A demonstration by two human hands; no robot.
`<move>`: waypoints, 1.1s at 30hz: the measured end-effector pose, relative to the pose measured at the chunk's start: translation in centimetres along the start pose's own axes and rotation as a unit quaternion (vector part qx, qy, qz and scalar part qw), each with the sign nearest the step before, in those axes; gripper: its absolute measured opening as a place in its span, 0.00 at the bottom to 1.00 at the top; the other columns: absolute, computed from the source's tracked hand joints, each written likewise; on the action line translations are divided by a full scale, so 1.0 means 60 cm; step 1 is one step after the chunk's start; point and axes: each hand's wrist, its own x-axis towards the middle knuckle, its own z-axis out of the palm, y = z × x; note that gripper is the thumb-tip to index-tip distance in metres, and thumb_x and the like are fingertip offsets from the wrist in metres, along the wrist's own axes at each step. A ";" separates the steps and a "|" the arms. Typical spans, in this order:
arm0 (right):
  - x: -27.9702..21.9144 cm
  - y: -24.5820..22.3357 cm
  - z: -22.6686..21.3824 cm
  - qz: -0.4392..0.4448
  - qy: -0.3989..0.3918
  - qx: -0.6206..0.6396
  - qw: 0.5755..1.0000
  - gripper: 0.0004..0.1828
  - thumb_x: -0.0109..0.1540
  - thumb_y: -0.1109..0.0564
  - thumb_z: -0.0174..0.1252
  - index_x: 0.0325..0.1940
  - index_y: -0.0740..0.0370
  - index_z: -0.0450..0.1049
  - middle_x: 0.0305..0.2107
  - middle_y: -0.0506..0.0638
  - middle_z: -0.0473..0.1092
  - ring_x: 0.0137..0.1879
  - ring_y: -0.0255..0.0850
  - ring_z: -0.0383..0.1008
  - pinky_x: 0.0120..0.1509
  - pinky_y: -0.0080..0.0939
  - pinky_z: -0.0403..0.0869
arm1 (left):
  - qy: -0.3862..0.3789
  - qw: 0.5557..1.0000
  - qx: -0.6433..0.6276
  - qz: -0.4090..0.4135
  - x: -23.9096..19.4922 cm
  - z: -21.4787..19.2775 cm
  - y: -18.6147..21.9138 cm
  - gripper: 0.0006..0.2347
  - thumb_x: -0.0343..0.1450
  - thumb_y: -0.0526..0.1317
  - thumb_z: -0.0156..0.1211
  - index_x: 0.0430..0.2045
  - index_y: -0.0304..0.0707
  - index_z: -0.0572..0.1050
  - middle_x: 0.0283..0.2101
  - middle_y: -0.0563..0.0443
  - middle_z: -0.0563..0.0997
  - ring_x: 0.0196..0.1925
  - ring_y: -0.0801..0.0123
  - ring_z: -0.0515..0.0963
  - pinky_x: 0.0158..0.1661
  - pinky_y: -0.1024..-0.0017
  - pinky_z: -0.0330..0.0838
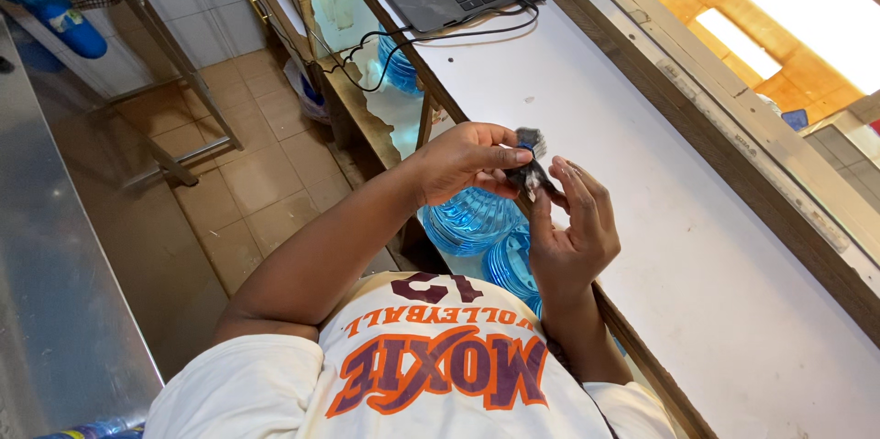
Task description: The person picks up plastic water bottles from a stainless steel counter and applies purple labels to them. They use a checkered cloth to wipe the bottles before labeling and arrange the finished bottles in rows.
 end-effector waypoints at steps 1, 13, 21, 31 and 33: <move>0.000 0.001 0.000 -0.001 -0.002 0.002 1.000 0.17 0.67 0.73 0.70 0.61 0.77 0.80 0.49 0.69 0.78 0.55 0.61 0.84 0.49 0.48 0.87 | 0.003 1.000 0.000 0.002 -0.004 0.004 0.005 0.25 0.70 0.47 0.79 0.50 0.21 0.78 0.36 0.37 0.86 0.35 0.57 0.92 0.42 0.57 0.91; 0.001 0.003 -0.004 0.031 -0.037 0.087 0.995 0.15 0.63 0.67 0.76 0.51 0.77 0.83 0.43 0.70 0.82 0.49 0.61 0.87 0.48 0.51 0.86 | -0.039 0.999 0.010 -0.012 -0.013 -0.007 0.007 0.25 0.71 0.44 0.78 0.58 0.27 0.77 0.39 0.41 0.88 0.38 0.60 0.93 0.43 0.57 0.91; 0.005 -0.005 -0.003 0.082 -0.042 0.129 0.987 0.06 0.68 0.67 0.69 0.46 0.76 0.84 0.38 0.66 0.81 0.44 0.51 0.85 0.44 0.47 0.83 | -0.093 0.992 0.075 -0.029 -0.023 -0.019 0.026 0.24 0.72 0.47 0.76 0.60 0.35 0.76 0.47 0.41 0.88 0.48 0.55 0.92 0.46 0.59 0.90; -0.016 0.026 0.010 -0.032 0.008 0.012 0.999 0.08 0.72 0.63 0.65 0.39 0.68 0.86 0.30 0.56 0.79 0.30 0.48 0.77 0.35 0.45 0.76 | 0.127 0.991 0.030 0.030 0.058 -0.082 -0.042 0.19 0.79 0.50 0.68 0.56 0.36 0.77 0.35 0.37 0.85 0.35 0.52 0.91 0.33 0.55 0.92; -0.011 0.017 0.010 0.028 0.001 0.043 0.999 0.10 0.73 0.62 0.65 0.39 0.71 0.83 0.30 0.60 0.79 0.28 0.49 0.78 0.31 0.44 0.75 | 0.140 0.990 0.024 -0.023 0.046 -0.048 -0.073 0.17 0.79 0.46 0.66 0.58 0.36 0.75 0.34 0.37 0.85 0.32 0.54 0.89 0.29 0.54 0.91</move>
